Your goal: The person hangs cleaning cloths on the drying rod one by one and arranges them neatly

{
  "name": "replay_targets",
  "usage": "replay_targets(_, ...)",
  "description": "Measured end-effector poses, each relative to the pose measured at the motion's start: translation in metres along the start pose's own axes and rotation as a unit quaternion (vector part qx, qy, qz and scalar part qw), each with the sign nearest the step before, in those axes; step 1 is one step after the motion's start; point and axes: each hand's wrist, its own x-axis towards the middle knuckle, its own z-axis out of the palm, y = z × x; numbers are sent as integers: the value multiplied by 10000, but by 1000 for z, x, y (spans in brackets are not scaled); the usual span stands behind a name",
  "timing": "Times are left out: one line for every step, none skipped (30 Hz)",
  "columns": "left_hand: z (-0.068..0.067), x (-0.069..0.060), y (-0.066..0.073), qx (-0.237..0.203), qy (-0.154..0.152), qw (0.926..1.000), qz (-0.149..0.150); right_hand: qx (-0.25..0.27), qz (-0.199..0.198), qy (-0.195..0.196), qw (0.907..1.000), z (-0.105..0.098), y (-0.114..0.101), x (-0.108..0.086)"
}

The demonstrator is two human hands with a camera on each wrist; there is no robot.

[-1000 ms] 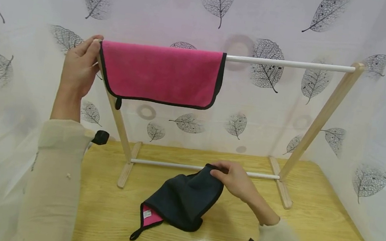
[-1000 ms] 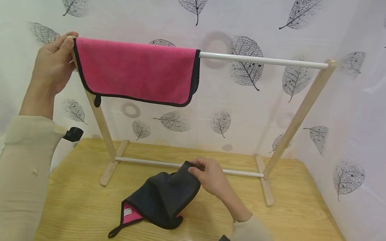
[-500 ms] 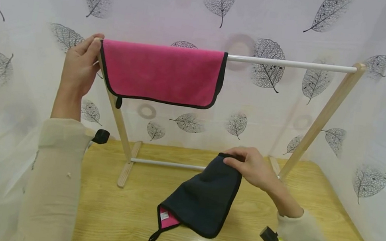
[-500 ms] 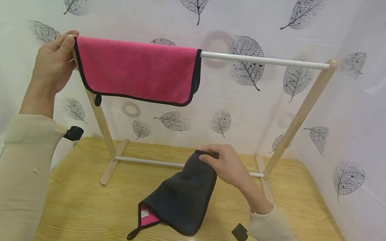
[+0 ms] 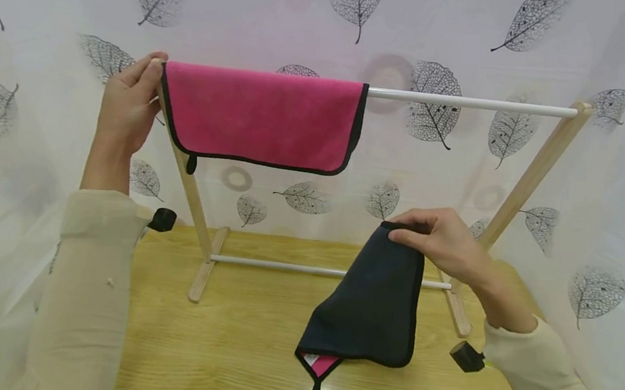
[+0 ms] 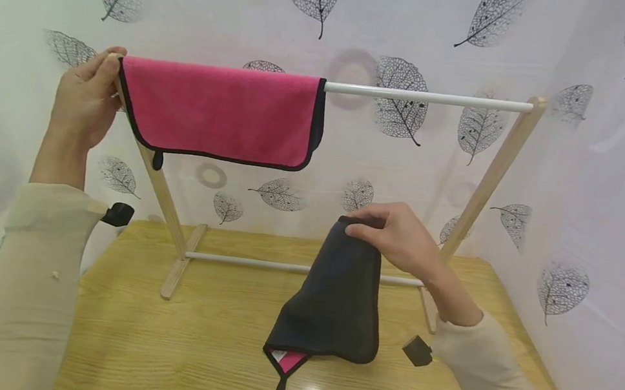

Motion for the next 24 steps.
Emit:
replay_targets(0,0,0,9,4,10000,-4,-16,-26,-9,10000,-3,-1,0)
replay_targets(0,0,0,19,10,10000,-2,-35,-37,-24,10000,-7,-2,0)
replay_targets(0,0,0,25,9,10000,-1,-70,-33,-19,10000,-9,-3,0)
replay_targets(-1,0,0,52,9,10000,1,-94,-30,-27,9999,-12,-4,0)
replay_targets(-1,0,0,70,6,10000,2,-136,-27,-30,9999,-15,-5,0)
replay_targets(-1,0,0,82,6,10000,1,-184,-26,-39,9998,-18,-6,0)
replay_targets(-1,0,0,87,5,10000,2,-229,-46,-42,9997,-21,-7,0)
replay_targets(0,0,0,106,3,9999,8,-280,-82,-37,9996,-23,-8,0)
replay_targets(0,0,0,117,-3,9999,12,-359,-112,-26,9993,-26,-9,0)
replay_targets(0,0,0,116,-4,9999,15,-429,-150,-19,9990,-29,-9,-1)
replay_targets(0,0,0,115,-6,9999,24,-486,-191,-5,9986,-31,-10,-1)
replay_targets(0,0,0,121,-5,9999,28,-546,-241,3,9982,-34,-11,-1)
replay_targets(0,0,0,125,-1,9999,30,-586,-280,33,9979,-37,-11,-1)
replay_targets(0,0,0,140,-2,9999,35,-626,-329,60,9975,-40,-12,-1)
replay_targets(0,0,0,140,-3,9999,38,-662,-385,97,9970,-43,-12,-1)
replay_targets(0,0,0,149,-2,9999,36,-679,-464,123,9965,-46,-13,-1)
replay_targets(0,0,0,161,-2,9999,34,-708,-538,161,9959,-49,-13,-1)
replay_targets(0,0,0,164,-2,9999,35,-732,-623,187,9952,-53,-14,0)
replay_targets(0,0,0,177,0,9998,38,-752,-683,238,9945,-56,-15,0)
replay_targets(0,0,0,186,-2,9998,41,-776,-759,267,9937,-59,-16,1)
replay_targets(1,0,0,192,-2,9998,38,-811,-818,300,9929,-62,-17,2)
replay_targets(0,0,0,199,0,9998,32,-833,-836,325,9925,-65,-19,2)
replay_targets(0,0,0,208,4,9998,26,-861,-833,360,9921,-68,-20,3)
replay_targets(0,0,1,212,7,9998,22,-890,-824,391,9918,-71,-22,4)
